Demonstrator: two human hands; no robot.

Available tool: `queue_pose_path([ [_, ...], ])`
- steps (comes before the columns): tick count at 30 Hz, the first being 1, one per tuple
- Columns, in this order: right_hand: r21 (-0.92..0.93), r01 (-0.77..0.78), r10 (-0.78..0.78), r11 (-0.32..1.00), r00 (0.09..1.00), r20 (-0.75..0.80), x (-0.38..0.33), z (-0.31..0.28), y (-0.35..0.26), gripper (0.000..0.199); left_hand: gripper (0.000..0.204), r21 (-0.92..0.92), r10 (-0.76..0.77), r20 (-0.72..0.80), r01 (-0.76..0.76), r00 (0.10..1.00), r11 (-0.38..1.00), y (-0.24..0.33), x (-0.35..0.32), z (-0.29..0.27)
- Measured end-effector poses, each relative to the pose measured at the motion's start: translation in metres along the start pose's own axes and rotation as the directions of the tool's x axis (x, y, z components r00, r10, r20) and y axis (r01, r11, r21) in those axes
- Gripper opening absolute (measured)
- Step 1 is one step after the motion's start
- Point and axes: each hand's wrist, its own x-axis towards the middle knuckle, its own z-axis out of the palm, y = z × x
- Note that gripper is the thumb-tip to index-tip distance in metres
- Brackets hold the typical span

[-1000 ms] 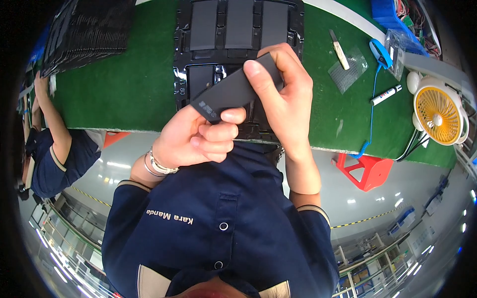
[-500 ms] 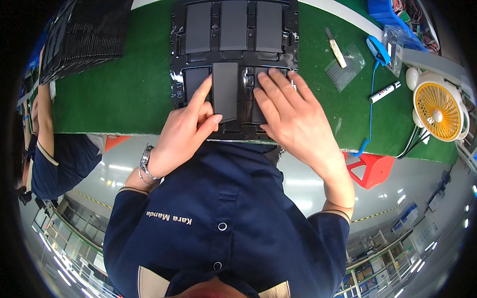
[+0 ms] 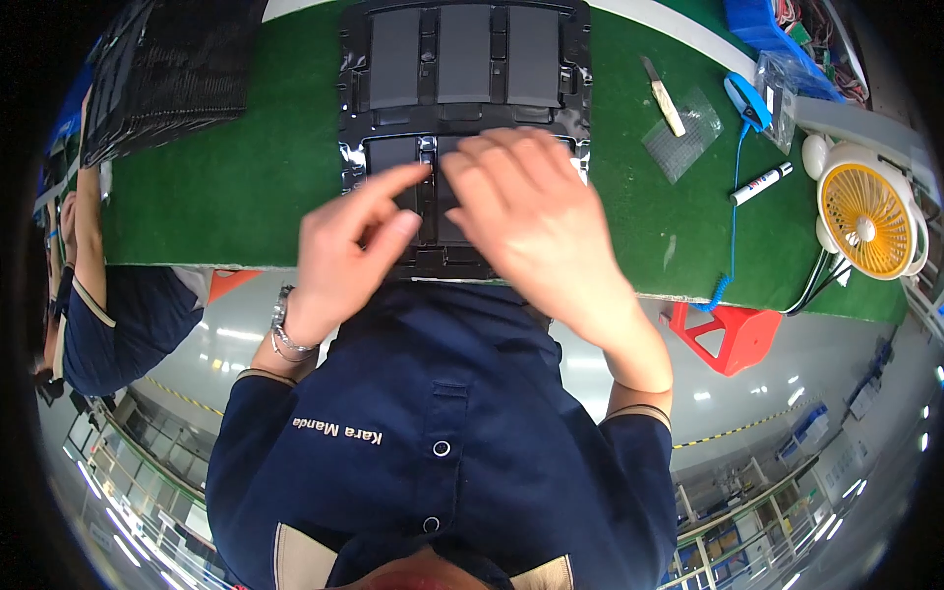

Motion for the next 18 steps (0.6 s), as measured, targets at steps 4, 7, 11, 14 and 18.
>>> queue_pose_path([
  [4, 0.057, 0.027, -0.033, 0.998, 0.994, 0.108, 0.021, 0.027, -0.029, 0.061, 0.025, -0.215, -0.183, -0.193, 0.140, 0.964, 0.966, -0.013, 0.000, -0.025],
  [7, -0.095, 0.117, -0.111, 0.989, 0.992, 0.064, 0.026, 0.041, -0.036, 0.042, 0.015, -0.335, -0.204, -0.232, 0.119, 0.951, 0.935, -0.020, -0.004, -0.029],
  [11, -0.162, 0.288, -0.301, 0.944, 0.952, -0.059, 0.029, 0.037, -0.031, 0.023, 0.027, -0.498, -0.264, 0.026, 0.241, 0.964, 0.833, -0.023, -0.014, -0.034],
  [14, -0.190, 0.231, -0.279, 0.954, 0.916, -0.289, 0.035, 0.022, -0.024, 0.014, 0.029, -0.600, -0.244, 0.367, 0.428, 0.898, 0.676, -0.014, -0.008, -0.038],
  [18, -0.199, 0.294, -0.353, 0.935, 0.840, -0.412, 0.030, 0.029, -0.030, 0.007, 0.027, -0.866, -0.262, 0.391, 0.449, 0.883, 0.220, -0.007, -0.007, -0.013],
])
